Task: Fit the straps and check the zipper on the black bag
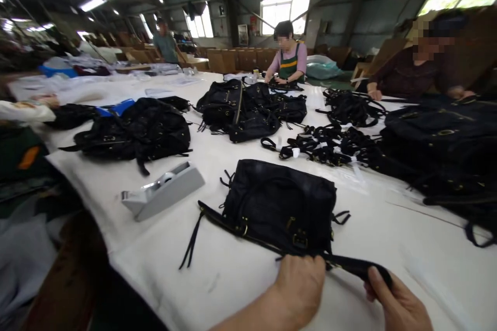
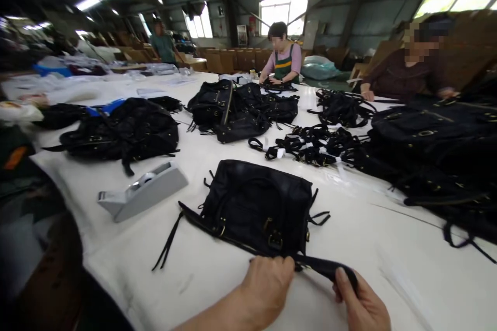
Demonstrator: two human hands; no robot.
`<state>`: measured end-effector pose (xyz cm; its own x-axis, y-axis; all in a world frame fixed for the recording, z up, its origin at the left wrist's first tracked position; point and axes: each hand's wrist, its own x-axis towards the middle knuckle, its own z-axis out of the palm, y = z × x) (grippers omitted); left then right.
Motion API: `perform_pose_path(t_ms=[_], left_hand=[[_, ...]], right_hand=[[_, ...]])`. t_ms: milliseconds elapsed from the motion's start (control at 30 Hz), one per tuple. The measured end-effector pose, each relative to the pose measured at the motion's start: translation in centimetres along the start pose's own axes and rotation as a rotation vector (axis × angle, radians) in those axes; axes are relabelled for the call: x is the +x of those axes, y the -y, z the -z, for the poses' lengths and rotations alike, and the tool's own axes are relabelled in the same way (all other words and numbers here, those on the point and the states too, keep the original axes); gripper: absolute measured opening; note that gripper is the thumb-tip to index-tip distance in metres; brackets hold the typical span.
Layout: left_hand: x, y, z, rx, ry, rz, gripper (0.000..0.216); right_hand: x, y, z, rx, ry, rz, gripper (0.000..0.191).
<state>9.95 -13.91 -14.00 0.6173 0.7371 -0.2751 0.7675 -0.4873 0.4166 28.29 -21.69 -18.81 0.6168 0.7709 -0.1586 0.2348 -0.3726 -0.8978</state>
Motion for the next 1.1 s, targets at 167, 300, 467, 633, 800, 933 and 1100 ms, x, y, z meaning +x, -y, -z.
perform_pose_path(t_ms=[167,300,467,633,800,933,1100], left_hand=[[-1.7,3.8,1.1,0.076,-0.011,0.030,0.025],[-1.5,5.4,0.8,0.068,-0.050,0.016,0.027],[-1.6,2.8,-1.6,-0.067,-0.013,-0.099,0.022],[-1.3,1.8,-2.9,-0.052,0.021,-0.090,0.025],[-0.4,6.2,-0.8,0.060,-0.002,-0.027,0.027],[-1.0,8.3,0.1,0.086,-0.027,-0.019,0.026],[-4.7,8.6,-1.3,0.013,-0.097,-0.103,0.024]], right_hand=[[-0.7,1.9,-3.4,0.200,0.018,0.039,0.048],[-1.2,2.3,-4.5,0.261,-0.039,0.044,0.042],[-2.6,2.0,-4.2,0.436,0.058,0.114,0.034],[-2.5,1.3,-5.6,0.430,0.008,-0.169,0.043],[0.4,1.7,-5.8,0.620,-0.221,-0.259,0.054],[2.5,2.6,-4.5,0.646,-0.192,-0.306,0.064],[1.4,2.5,-3.1,0.531,-0.070,-0.342,0.060]])
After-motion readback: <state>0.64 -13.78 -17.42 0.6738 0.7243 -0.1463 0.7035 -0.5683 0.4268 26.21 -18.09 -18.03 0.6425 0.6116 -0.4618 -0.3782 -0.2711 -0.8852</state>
